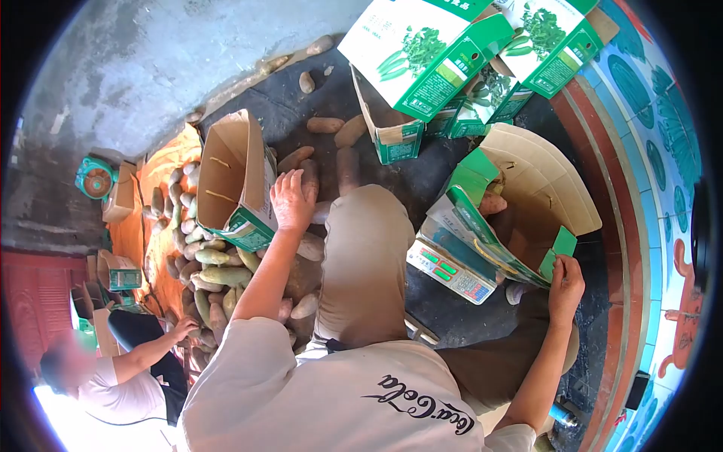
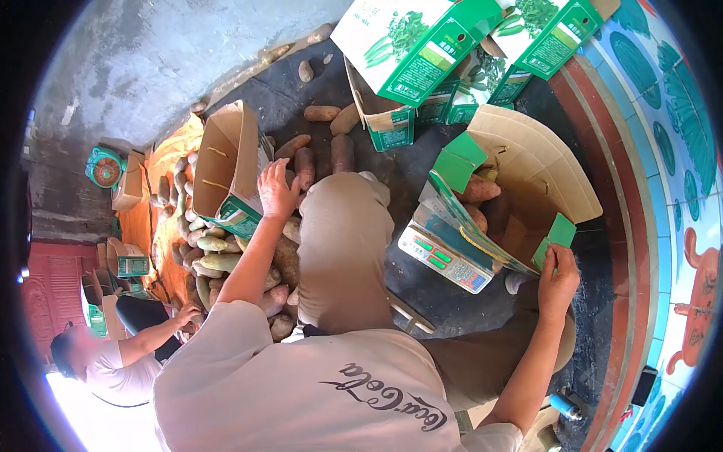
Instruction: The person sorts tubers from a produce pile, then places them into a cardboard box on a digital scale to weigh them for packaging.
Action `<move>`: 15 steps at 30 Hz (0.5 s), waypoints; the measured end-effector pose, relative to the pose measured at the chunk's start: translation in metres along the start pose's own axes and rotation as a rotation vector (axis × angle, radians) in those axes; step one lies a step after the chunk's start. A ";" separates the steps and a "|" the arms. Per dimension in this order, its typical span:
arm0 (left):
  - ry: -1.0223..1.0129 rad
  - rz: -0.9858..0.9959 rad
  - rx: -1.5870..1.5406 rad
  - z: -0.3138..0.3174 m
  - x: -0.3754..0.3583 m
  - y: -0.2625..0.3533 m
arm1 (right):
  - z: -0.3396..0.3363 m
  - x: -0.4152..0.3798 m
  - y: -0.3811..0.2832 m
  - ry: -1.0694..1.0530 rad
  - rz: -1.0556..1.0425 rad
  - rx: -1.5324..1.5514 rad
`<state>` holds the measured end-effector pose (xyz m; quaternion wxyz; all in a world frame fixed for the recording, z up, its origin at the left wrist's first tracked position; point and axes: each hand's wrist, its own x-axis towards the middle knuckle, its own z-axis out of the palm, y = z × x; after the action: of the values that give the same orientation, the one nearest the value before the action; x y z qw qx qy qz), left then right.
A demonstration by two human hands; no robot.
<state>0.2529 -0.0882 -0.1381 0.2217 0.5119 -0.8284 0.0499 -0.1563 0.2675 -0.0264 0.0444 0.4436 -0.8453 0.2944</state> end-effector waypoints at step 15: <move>-0.358 -0.218 -0.191 0.108 0.000 -0.002 | 0.004 0.001 0.003 -0.021 0.095 0.029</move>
<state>0.2208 -0.1225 -0.2354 0.1229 0.5757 -0.7953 -0.1448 -0.1587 0.2658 -0.0311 0.0151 0.4068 -0.8615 0.3035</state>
